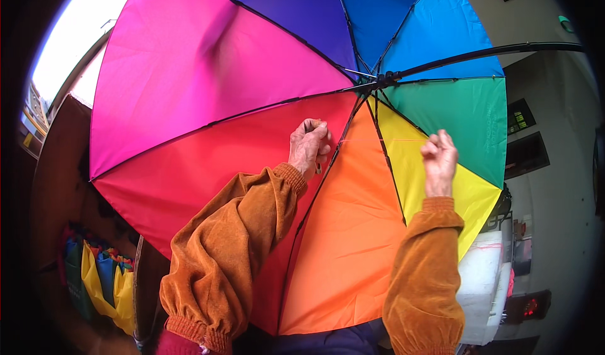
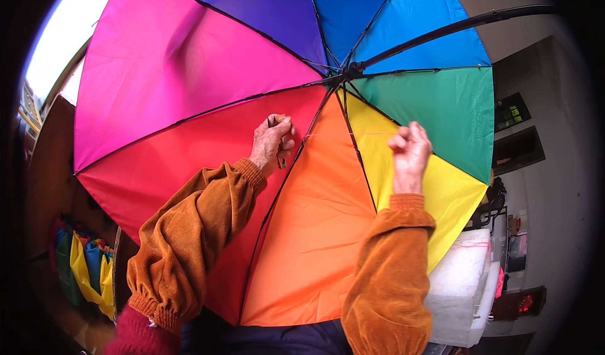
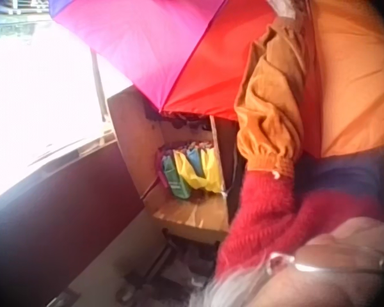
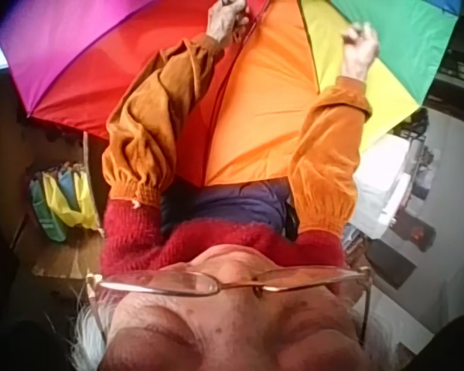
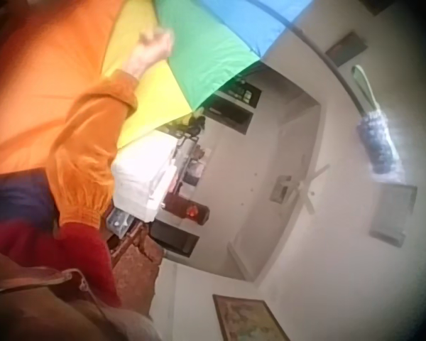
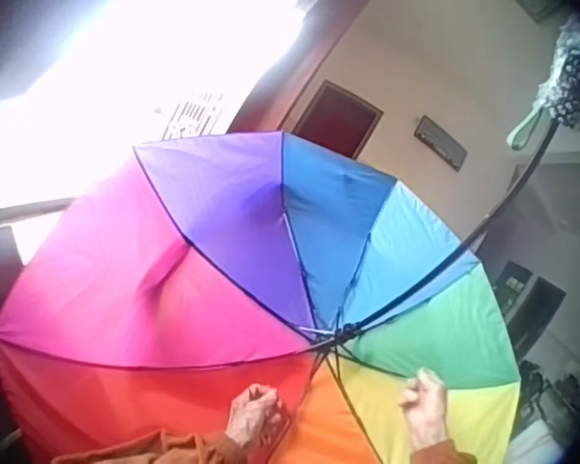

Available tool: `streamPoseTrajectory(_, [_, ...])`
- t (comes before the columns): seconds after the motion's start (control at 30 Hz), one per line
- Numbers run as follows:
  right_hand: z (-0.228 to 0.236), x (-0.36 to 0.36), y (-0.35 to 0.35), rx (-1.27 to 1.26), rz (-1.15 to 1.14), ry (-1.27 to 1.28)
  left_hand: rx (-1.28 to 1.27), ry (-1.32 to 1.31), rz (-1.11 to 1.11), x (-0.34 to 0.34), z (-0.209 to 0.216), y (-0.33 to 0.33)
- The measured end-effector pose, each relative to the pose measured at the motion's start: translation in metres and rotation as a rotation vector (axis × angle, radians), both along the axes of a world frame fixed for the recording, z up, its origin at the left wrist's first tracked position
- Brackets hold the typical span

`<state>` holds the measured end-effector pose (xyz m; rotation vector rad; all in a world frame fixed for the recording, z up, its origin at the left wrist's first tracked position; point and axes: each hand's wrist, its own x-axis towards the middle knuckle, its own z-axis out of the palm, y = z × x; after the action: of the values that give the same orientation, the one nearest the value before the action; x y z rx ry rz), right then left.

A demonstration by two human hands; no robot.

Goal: Repairing the fabric of a multi-colored umbrella using a needle and thread.

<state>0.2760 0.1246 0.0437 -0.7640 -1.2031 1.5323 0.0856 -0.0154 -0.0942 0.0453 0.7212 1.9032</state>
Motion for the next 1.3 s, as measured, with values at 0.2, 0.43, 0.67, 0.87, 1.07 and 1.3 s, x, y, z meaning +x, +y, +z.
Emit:
streamPoseTrajectory(0.2, [0.036,0.045,0.004,0.049,-0.044,-0.044,-0.107,0.856,0.213,-0.001,-0.025,0.013])
streamPoseTrajectory(0.43, [0.054,0.05,-0.021,0.196,-0.172,-0.219,-0.231,1.064,0.022,0.001,-0.019,0.011])
streamPoseTrajectory(0.67, [0.086,0.044,-0.047,0.331,0.026,-0.474,-0.262,1.227,0.293,0.01,-0.029,0.013])
streamPoseTrajectory(0.87, [0.147,0.059,-0.021,0.414,-0.113,-0.152,-0.229,1.306,0.304,0.006,-0.03,0.015])
streamPoseTrajectory(1.07, [0.153,0.04,-0.012,0.487,-0.065,-0.138,-0.002,1.359,0.261,0.013,-0.022,0.015])
streamPoseTrajectory(1.3, [0.044,-0.026,-0.018,0.484,0.141,-0.623,-0.209,1.039,0.113,-0.003,-0.029,0.007])
